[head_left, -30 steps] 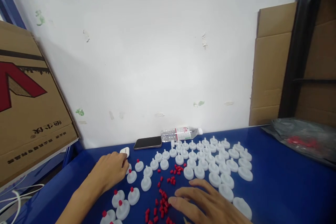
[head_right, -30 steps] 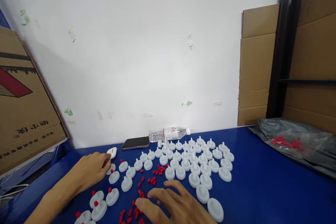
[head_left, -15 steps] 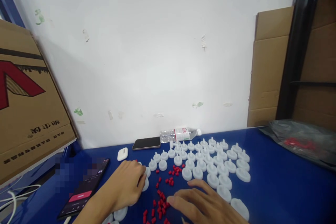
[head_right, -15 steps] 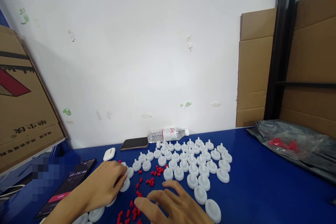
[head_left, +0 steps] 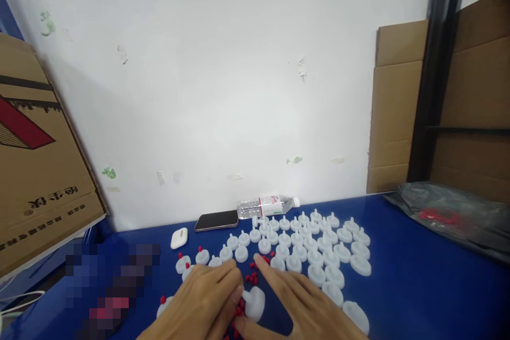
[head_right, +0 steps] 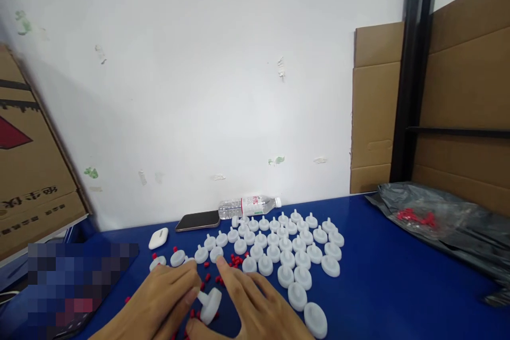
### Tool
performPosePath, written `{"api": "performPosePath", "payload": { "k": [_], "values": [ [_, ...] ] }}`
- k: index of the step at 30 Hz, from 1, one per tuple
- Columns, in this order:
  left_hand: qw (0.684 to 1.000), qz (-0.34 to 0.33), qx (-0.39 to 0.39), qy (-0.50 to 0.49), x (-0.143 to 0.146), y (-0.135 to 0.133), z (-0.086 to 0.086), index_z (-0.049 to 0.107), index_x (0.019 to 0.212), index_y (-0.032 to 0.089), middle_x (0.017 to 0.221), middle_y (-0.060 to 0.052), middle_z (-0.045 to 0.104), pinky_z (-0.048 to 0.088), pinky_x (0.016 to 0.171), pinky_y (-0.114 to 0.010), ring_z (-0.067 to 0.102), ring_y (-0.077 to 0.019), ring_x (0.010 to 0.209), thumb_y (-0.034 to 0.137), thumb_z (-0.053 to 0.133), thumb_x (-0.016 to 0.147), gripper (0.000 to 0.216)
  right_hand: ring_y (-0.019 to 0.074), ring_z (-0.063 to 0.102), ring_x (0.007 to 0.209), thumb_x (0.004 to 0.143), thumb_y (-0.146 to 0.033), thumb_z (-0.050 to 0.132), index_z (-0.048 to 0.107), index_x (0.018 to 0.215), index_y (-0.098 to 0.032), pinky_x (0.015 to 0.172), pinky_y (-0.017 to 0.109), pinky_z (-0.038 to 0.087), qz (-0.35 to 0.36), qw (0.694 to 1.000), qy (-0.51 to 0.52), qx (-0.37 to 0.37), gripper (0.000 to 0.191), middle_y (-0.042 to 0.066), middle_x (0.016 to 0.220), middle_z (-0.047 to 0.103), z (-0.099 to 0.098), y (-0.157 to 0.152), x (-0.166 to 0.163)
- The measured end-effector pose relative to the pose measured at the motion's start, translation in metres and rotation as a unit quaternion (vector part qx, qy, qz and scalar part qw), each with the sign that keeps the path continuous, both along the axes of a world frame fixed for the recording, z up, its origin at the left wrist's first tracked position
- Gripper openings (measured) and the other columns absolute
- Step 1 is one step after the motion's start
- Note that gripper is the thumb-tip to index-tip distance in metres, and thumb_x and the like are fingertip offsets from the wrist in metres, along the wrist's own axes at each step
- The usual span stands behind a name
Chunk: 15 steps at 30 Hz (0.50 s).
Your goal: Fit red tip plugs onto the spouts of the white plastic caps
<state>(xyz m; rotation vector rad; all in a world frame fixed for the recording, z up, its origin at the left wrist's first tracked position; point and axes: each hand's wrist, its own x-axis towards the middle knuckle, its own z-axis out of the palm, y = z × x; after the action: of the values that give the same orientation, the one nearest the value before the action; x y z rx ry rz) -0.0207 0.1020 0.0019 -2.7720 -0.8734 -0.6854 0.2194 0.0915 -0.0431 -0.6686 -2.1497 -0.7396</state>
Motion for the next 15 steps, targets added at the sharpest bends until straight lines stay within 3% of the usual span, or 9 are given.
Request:
{"api": "performPosePath", "payload": {
  "k": [2, 4, 7, 11, 15],
  "values": [
    [1.000, -0.009, 0.025, -0.012, 0.004, -0.002, -0.009, 0.045, 0.089, 0.025, 0.079, 0.000, 0.060, 0.035, 0.058, -0.032, 0.051, -0.0172, 0.060, 0.023, 0.025, 0.110, 0.029, 0.0180, 0.071, 0.111, 0.105, -0.030, 0.055, 0.063, 0.134, -0.030, 0.090, 0.028, 0.059, 0.011, 1.000, 0.006, 0.015, 0.029, 0.011, 0.135, 0.068, 0.000, 0.001, 0.001],
    [0.999, -0.012, 0.028, -0.017, 0.006, -0.003, -0.012, 0.047, 0.090, 0.025, 0.078, 0.001, 0.060, 0.035, 0.057, -0.031, 0.052, -0.0166, 0.059, 0.025, 0.024, 0.111, 0.032, 0.0153, 0.073, 0.094, 0.103, -0.020, 0.054, 0.067, 0.124, -0.029, 0.089, 0.029, 0.058, 0.042, 0.998, 0.031, 0.027, 0.027, 0.005, 0.116, 0.076, -0.001, 0.003, 0.002],
    [1.000, 0.000, -0.023, 0.002, 0.005, -0.002, -0.005, 0.049, 0.091, 0.024, 0.079, 0.001, 0.060, 0.036, 0.059, -0.031, 0.054, -0.0165, 0.062, 0.024, 0.026, 0.111, 0.031, 0.0121, 0.067, 0.070, 0.097, -0.008, 0.053, 0.070, 0.108, -0.025, 0.089, 0.029, 0.056, 0.080, 0.994, 0.066, 0.026, 0.026, 0.000, 0.087, 0.075, -0.002, 0.004, 0.002],
    [0.988, 0.108, -0.082, 0.073, -0.002, 0.009, 0.009, 0.057, 0.096, 0.024, 0.091, -0.002, 0.063, 0.038, 0.067, -0.033, 0.058, -0.0214, 0.083, 0.019, 0.035, 0.108, 0.026, 0.0124, 0.062, 0.064, 0.093, -0.008, 0.055, 0.067, 0.093, -0.023, 0.082, 0.028, 0.054, 0.072, 0.994, 0.075, 0.035, 0.020, -0.001, 0.079, 0.071, 0.001, 0.005, 0.001],
    [0.973, 0.162, -0.094, 0.134, -0.010, 0.018, 0.010, 0.062, 0.093, 0.024, 0.094, -0.005, 0.065, 0.039, 0.071, -0.035, 0.059, -0.0258, 0.093, 0.015, 0.039, 0.103, 0.027, 0.0128, 0.058, 0.060, 0.092, -0.009, 0.053, 0.064, 0.089, -0.023, 0.077, 0.028, 0.052, 0.071, 0.995, 0.071, 0.029, 0.018, -0.003, 0.075, 0.068, 0.001, 0.007, -0.001]
  ]
}}
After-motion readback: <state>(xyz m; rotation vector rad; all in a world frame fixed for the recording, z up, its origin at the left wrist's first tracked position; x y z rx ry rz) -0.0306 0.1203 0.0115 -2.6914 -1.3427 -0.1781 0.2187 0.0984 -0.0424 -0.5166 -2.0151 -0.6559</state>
